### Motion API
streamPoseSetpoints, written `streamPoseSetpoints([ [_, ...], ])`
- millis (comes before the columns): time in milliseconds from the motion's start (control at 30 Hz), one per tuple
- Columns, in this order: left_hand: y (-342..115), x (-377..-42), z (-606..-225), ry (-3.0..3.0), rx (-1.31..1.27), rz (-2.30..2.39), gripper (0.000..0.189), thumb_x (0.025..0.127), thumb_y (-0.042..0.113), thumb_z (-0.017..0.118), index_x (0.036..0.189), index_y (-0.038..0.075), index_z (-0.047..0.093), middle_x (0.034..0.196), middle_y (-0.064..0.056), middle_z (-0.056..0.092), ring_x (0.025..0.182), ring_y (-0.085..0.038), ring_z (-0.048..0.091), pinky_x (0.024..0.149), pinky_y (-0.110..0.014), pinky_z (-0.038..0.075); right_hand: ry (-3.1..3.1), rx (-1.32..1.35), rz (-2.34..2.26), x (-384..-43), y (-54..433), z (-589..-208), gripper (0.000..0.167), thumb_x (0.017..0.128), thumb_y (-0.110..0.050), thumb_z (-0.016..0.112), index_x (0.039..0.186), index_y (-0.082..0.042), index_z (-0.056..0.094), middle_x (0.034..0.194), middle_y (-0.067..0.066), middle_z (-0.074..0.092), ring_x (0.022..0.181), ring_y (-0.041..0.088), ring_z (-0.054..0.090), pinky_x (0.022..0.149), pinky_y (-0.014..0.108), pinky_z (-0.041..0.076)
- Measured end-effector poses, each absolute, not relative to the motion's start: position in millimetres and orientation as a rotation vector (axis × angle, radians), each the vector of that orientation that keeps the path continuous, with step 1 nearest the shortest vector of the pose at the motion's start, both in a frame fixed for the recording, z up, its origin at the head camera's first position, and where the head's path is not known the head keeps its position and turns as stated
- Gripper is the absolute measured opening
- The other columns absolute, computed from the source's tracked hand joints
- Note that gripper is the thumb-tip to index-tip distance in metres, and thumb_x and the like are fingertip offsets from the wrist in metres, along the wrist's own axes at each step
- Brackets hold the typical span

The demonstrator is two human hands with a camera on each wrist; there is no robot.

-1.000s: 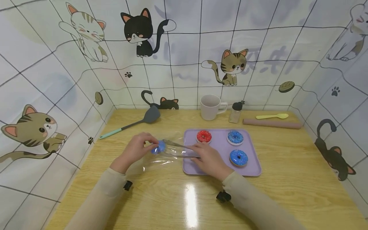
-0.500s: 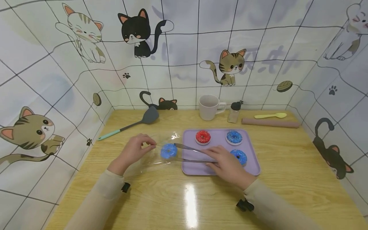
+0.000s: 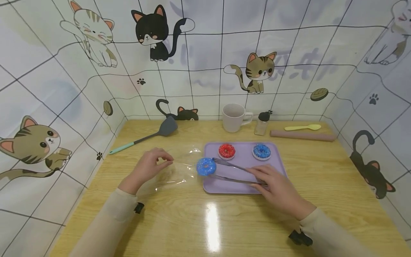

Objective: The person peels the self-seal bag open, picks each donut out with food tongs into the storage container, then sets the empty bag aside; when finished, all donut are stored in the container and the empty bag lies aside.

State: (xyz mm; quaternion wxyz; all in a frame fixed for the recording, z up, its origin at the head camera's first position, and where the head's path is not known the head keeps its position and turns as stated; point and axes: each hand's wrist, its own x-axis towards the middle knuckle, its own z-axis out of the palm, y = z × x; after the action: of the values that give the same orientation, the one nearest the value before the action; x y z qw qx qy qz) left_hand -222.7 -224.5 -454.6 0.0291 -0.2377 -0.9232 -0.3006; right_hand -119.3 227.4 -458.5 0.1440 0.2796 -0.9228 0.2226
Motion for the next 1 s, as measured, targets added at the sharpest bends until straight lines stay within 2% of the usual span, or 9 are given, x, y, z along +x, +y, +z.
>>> streamPoseSetpoints([
  [167,-226,-222,-452,-2.855,-0.726,-0.886,0.009,0.094,0.017,0.078,0.102,0.015,0.081,0.099,0.007,0.075,0.095,-0.020,0.064,0.080,-0.037,0.051,-2.660,0.787,0.598,-113,248,-459,0.061,0.086,-0.014,0.085,0.143,-0.022,0.064,0.129,-0.002,0.068,0.110,0.015,0.062,0.076,0.035,0.055],
  [467,-228,-219,-452,-2.860,-0.747,-0.907,0.009,0.094,0.018,0.078,0.101,0.015,0.081,0.096,0.007,0.073,0.095,-0.024,0.066,0.078,-0.037,0.050,-2.649,0.755,0.472,-97,269,-464,0.062,0.080,-0.015,0.089,0.137,-0.014,0.067,0.121,0.001,0.069,0.106,0.020,0.066,0.079,0.042,0.060],
  [767,-235,-216,-460,-2.857,-0.752,-0.905,0.009,0.094,0.017,0.077,0.102,0.016,0.080,0.097,0.009,0.074,0.093,-0.016,0.064,0.079,-0.036,0.050,-2.681,0.704,0.458,-87,279,-466,0.060,0.080,-0.016,0.089,0.136,-0.016,0.068,0.118,0.002,0.070,0.104,0.021,0.067,0.078,0.045,0.060],
  [1000,-241,-213,-463,-2.859,-0.741,-0.891,0.009,0.093,0.015,0.078,0.101,0.016,0.081,0.097,0.009,0.074,0.092,-0.016,0.066,0.077,-0.038,0.052,-2.706,0.698,0.458,-86,281,-466,0.060,0.082,-0.017,0.088,0.138,-0.017,0.067,0.120,0.003,0.070,0.107,0.023,0.067,0.081,0.046,0.060],
])
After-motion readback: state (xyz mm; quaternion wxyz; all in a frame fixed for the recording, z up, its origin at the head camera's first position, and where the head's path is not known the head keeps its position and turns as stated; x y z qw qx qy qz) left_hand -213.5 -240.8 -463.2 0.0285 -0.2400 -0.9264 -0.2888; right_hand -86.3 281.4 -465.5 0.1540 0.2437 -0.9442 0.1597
